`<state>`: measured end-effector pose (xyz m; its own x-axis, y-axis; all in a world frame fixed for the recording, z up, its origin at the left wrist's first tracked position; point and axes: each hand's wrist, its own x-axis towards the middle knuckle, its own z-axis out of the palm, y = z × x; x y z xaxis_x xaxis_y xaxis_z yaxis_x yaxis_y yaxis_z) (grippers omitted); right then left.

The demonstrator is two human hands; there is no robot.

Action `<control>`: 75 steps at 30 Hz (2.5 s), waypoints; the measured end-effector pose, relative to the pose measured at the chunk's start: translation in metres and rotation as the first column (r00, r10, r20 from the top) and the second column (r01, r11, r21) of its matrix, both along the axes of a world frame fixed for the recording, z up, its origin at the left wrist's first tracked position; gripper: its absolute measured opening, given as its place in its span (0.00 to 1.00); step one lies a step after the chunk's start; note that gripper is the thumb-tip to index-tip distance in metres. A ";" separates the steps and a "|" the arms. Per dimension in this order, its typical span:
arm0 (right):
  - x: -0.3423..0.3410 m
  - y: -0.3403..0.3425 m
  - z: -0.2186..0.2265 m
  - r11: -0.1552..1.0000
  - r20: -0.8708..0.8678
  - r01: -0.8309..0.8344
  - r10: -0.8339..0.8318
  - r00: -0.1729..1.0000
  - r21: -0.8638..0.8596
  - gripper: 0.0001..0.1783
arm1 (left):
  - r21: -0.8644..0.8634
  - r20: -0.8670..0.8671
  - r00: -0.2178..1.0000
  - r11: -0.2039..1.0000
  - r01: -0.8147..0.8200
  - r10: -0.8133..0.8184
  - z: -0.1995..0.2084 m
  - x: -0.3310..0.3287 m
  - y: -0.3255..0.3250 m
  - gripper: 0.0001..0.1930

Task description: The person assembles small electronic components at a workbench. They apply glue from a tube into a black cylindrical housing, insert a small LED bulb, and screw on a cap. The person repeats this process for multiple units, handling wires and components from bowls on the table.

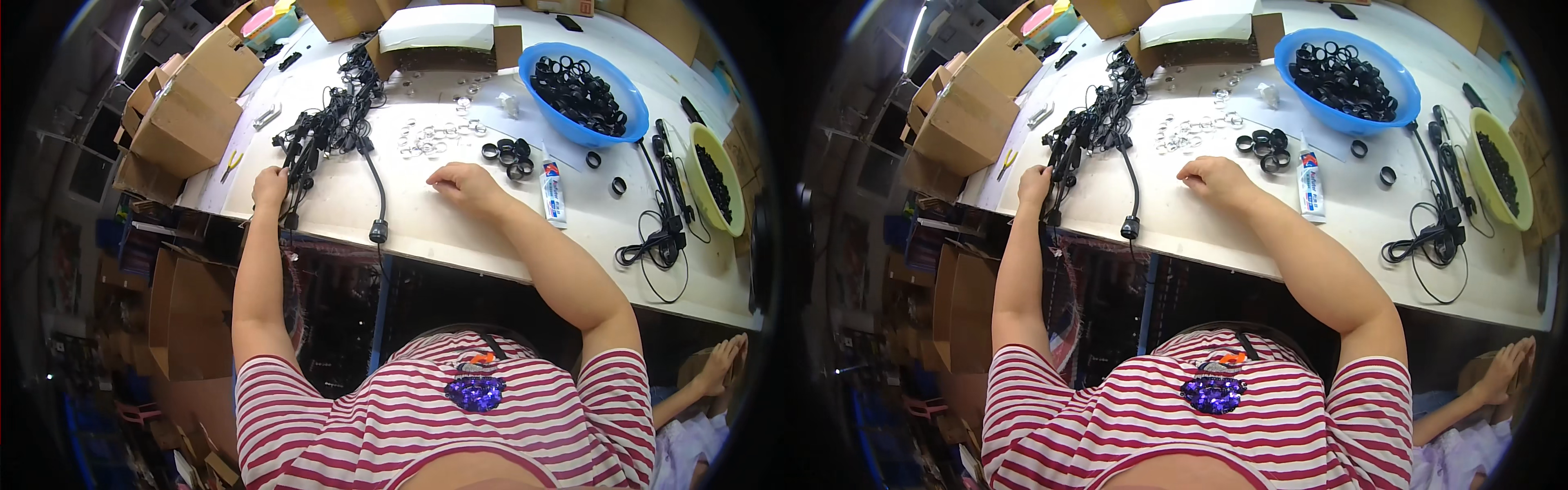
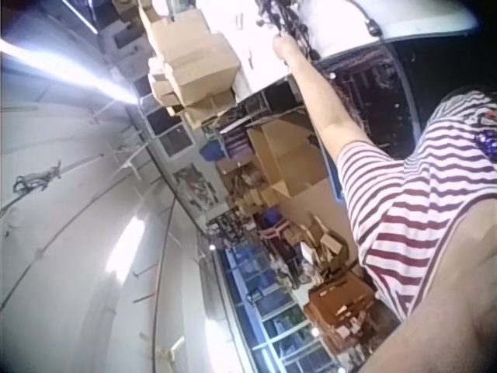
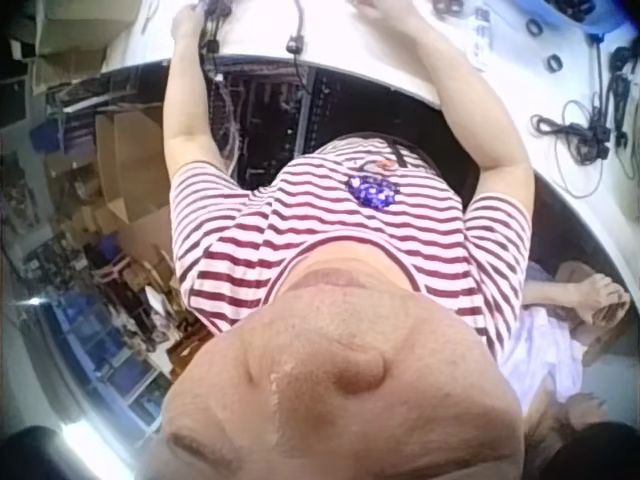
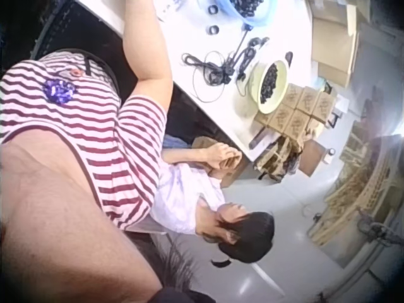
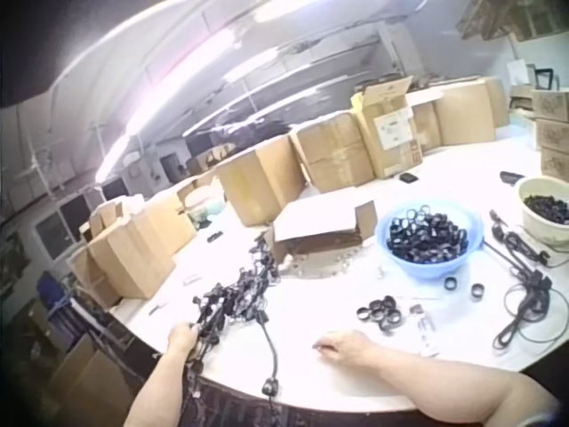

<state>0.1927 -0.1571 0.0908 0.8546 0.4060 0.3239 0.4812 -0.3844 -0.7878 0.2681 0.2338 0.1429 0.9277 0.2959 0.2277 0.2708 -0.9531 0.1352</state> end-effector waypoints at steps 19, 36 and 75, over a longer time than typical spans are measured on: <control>-0.006 0.000 0.006 1.000 -0.013 0.004 -0.004 1.000 -0.022 0.09 | -0.144 0.266 0.941 0.957 0.253 -0.209 0.039 -0.001 0.060 0.13; -0.007 -0.001 0.008 1.000 -0.005 0.010 -0.010 1.000 -0.022 0.10 | -0.466 0.469 0.876 0.810 0.356 -0.115 0.059 -0.015 0.032 0.09; -0.003 -0.003 0.006 1.000 -0.023 -0.003 0.003 1.000 -0.020 0.09 | -0.727 0.531 0.843 0.558 0.400 0.087 0.033 0.046 0.016 0.11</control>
<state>0.1898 -0.1600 0.0972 0.8603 0.4149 0.2964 0.4647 -0.3987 -0.7906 0.3139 0.2497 0.1760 0.8183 0.4341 0.3767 -0.2017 -0.3968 0.8955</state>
